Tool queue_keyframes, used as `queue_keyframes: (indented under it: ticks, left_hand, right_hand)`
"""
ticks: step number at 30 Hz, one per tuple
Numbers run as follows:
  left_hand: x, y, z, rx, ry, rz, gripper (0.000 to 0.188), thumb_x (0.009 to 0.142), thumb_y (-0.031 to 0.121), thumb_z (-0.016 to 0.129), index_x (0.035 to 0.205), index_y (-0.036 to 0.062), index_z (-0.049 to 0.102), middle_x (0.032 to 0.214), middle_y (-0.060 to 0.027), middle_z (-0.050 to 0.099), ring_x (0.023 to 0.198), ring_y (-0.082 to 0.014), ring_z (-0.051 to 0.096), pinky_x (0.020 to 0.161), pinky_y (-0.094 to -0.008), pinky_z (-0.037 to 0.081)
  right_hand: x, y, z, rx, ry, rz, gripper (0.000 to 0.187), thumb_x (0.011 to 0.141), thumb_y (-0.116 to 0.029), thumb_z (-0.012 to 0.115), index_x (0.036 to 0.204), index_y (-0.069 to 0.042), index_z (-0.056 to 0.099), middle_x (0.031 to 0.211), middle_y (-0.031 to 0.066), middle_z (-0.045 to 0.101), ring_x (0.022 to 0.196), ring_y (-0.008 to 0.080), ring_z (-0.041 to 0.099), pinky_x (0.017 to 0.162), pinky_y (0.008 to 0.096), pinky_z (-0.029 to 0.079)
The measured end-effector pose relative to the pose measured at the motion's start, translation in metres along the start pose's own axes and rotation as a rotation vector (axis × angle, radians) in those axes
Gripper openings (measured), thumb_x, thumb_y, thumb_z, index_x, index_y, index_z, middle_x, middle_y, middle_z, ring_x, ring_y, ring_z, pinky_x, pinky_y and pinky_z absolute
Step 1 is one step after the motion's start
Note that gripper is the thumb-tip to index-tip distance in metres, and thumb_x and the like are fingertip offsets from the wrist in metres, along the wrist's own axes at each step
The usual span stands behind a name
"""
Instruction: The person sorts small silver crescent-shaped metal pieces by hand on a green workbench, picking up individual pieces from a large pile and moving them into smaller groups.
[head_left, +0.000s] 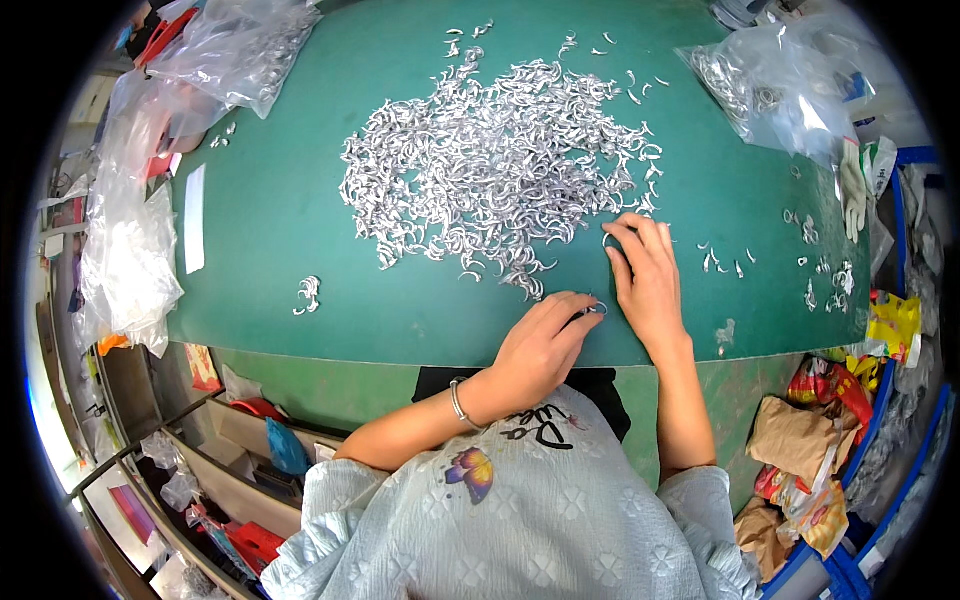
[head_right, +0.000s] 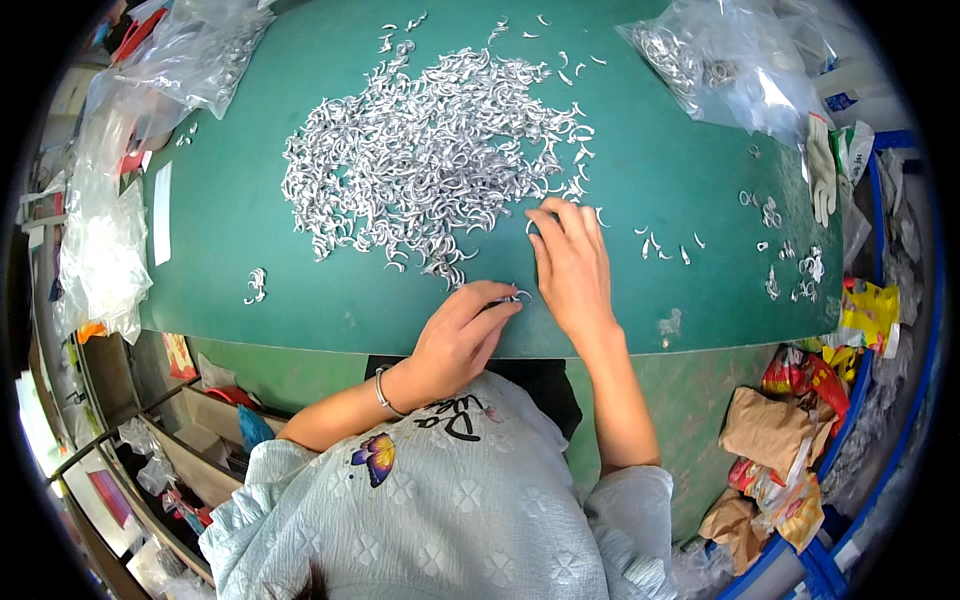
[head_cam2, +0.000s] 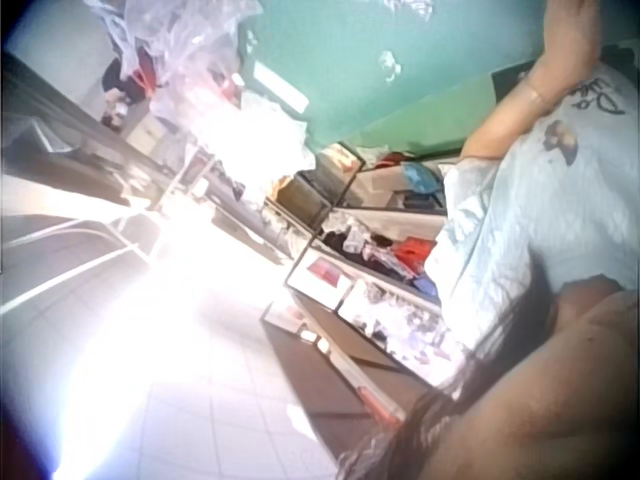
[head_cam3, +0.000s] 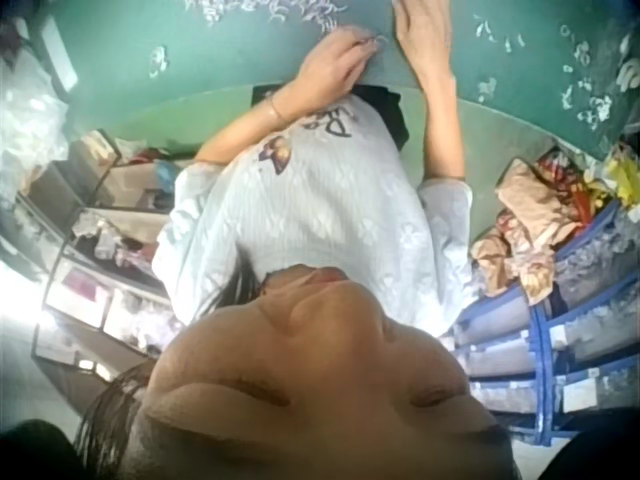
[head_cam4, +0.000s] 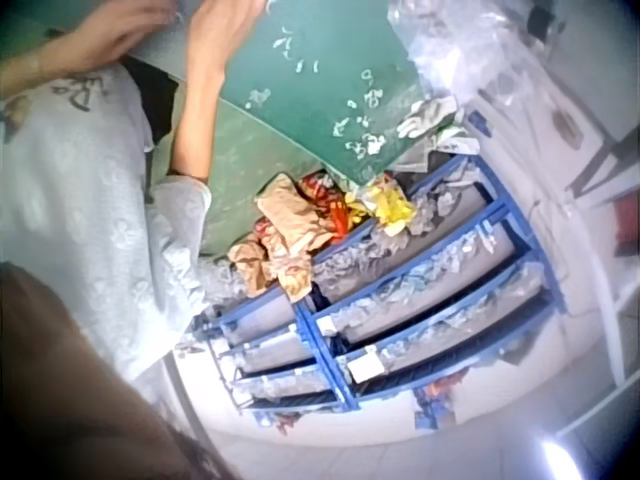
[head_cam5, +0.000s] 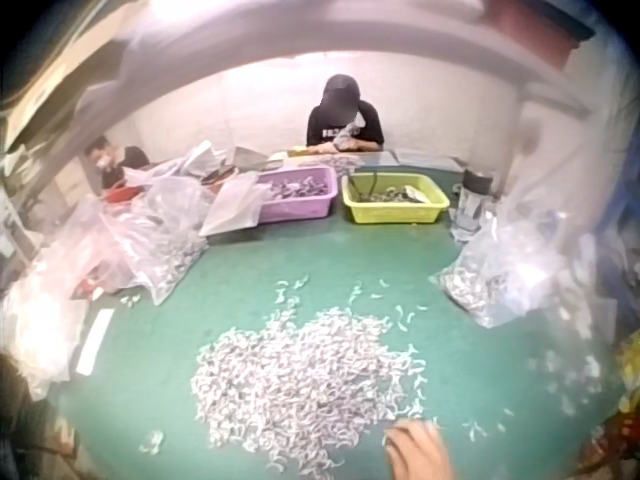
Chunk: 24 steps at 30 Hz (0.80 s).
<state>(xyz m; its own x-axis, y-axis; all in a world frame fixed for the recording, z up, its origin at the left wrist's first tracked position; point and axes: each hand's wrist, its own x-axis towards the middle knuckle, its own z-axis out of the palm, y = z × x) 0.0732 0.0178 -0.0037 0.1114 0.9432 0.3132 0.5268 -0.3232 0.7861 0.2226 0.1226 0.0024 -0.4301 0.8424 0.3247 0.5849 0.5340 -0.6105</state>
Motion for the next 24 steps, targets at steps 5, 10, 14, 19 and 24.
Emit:
queue_keyframes:
  ticks: [5, 10, 14, 19, 24]
  left_hand:
    - [-0.006, -0.012, -0.027, 0.209, 0.115, -0.104, 0.034, 0.077, -0.007, 0.068, 0.111, 0.0021, 0.066, 0.120, -0.0151, 0.059, 0.108, -0.0342, 0.055, 0.090, -0.0412, 0.045]
    - [-0.011, -0.016, -0.030, 0.425, 0.045, -0.214, 0.035, 0.079, 0.010, 0.076, 0.112, 0.0084, 0.065, 0.125, -0.0120, 0.053, 0.114, -0.0331, 0.049, 0.093, -0.0446, 0.036]
    - [-0.013, -0.026, -0.039, 0.477, 0.108, -0.247, 0.033, 0.079, 0.010, 0.077, 0.109, 0.0093, 0.065, 0.123, -0.0112, 0.054, 0.112, -0.0316, 0.049, 0.090, -0.0421, 0.036]
    - [-0.016, -0.037, -0.060, 0.535, 0.187, -0.293, 0.033, 0.079, 0.002, 0.072, 0.110, 0.0088, 0.065, 0.121, -0.0111, 0.054, 0.112, -0.0308, 0.049, 0.091, -0.0414, 0.036]
    - [-0.015, -0.025, -0.051, 0.414, 0.132, -0.198, 0.037, 0.078, 0.003, 0.072, 0.114, 0.0106, 0.065, 0.123, -0.0103, 0.054, 0.113, -0.0305, 0.050, 0.092, -0.0419, 0.035]
  right_hand:
    - [-0.028, -0.006, -0.008, 0.120, -0.189, 0.075, 0.015, 0.082, 0.001, 0.069, 0.096, 0.001, 0.065, 0.096, 0.0144, 0.059, 0.089, 0.0337, 0.059, 0.077, 0.0404, 0.049]
    - [-0.019, -0.024, -0.008, 0.269, -0.193, 0.102, 0.017, 0.081, 0.000, 0.070, 0.097, 0.000, 0.066, 0.095, 0.0129, 0.059, 0.088, 0.0329, 0.059, 0.077, 0.0412, 0.049]
    - [0.000, -0.033, 0.015, 0.123, -0.162, -0.034, 0.018, 0.080, -0.003, 0.072, 0.097, -0.002, 0.068, 0.100, 0.0096, 0.058, 0.092, 0.0307, 0.056, 0.079, 0.0408, 0.047]
    - [-0.006, -0.024, 0.012, 0.015, -0.234, -0.088, 0.016, 0.077, -0.005, 0.073, 0.092, -0.004, 0.067, 0.098, 0.0060, 0.057, 0.091, 0.0274, 0.053, 0.078, 0.0391, 0.043]
    - [-0.007, -0.034, 0.006, -0.002, -0.293, -0.074, 0.017, 0.079, -0.004, 0.071, 0.096, -0.005, 0.067, 0.097, 0.0072, 0.057, 0.091, 0.0278, 0.054, 0.078, 0.0394, 0.043]
